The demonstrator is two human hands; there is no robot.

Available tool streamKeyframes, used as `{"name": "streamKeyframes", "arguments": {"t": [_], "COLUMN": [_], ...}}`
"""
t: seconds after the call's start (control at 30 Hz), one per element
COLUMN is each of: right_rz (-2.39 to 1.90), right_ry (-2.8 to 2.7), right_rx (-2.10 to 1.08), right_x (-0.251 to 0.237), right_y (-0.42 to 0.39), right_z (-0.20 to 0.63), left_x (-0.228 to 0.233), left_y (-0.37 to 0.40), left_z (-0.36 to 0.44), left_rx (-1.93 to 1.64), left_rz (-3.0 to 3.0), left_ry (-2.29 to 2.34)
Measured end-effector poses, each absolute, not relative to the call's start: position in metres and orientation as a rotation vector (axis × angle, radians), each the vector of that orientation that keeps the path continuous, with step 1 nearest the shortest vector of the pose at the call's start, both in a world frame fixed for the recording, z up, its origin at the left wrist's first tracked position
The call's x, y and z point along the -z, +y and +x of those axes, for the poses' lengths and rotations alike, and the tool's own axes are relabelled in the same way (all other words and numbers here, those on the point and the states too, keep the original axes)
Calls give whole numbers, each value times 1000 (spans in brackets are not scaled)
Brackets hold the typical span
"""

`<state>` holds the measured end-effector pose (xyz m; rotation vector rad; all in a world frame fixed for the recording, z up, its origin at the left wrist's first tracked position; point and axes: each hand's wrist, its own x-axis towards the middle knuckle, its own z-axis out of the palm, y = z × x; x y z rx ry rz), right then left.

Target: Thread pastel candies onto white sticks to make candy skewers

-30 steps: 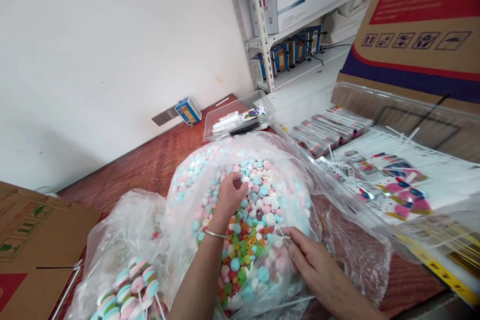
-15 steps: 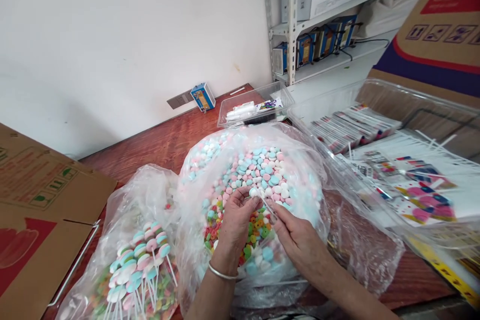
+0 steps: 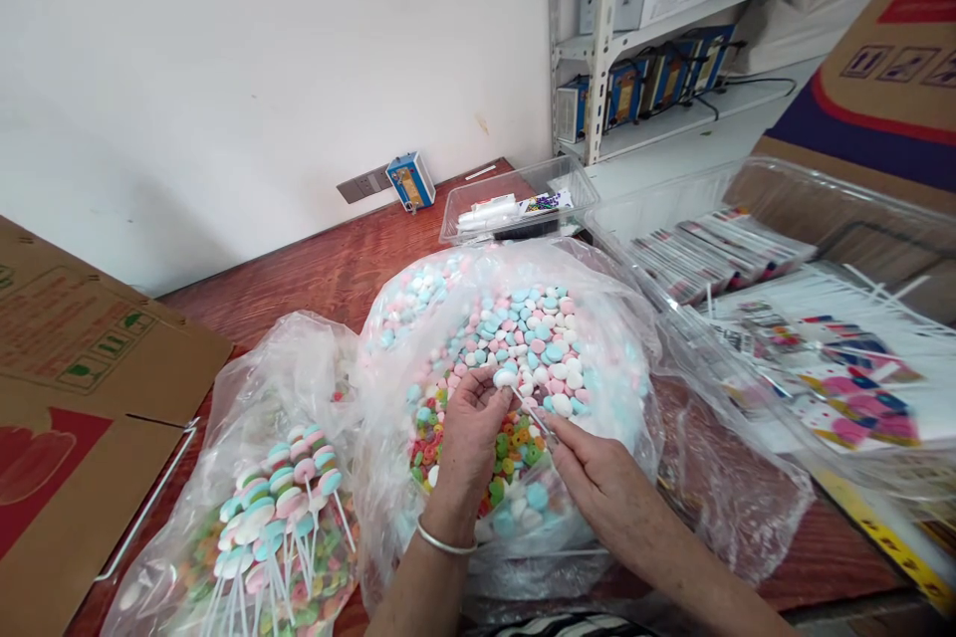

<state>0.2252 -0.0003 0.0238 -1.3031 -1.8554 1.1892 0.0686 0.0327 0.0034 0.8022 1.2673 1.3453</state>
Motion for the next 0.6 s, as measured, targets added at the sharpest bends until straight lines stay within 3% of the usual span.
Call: {"name": "streamKeyframes", "arguments": {"t": [0.6], "right_rz": [-1296], "right_ry": [-1698], "right_rx": [-1229], "right_x": [-10], "right_y": [-2], "right_z": [216], "left_x": [6], "left_y": [27], "left_z": [77], "left_rx": [-1329], "left_rz": [1112], "left_ry": [1340]}}
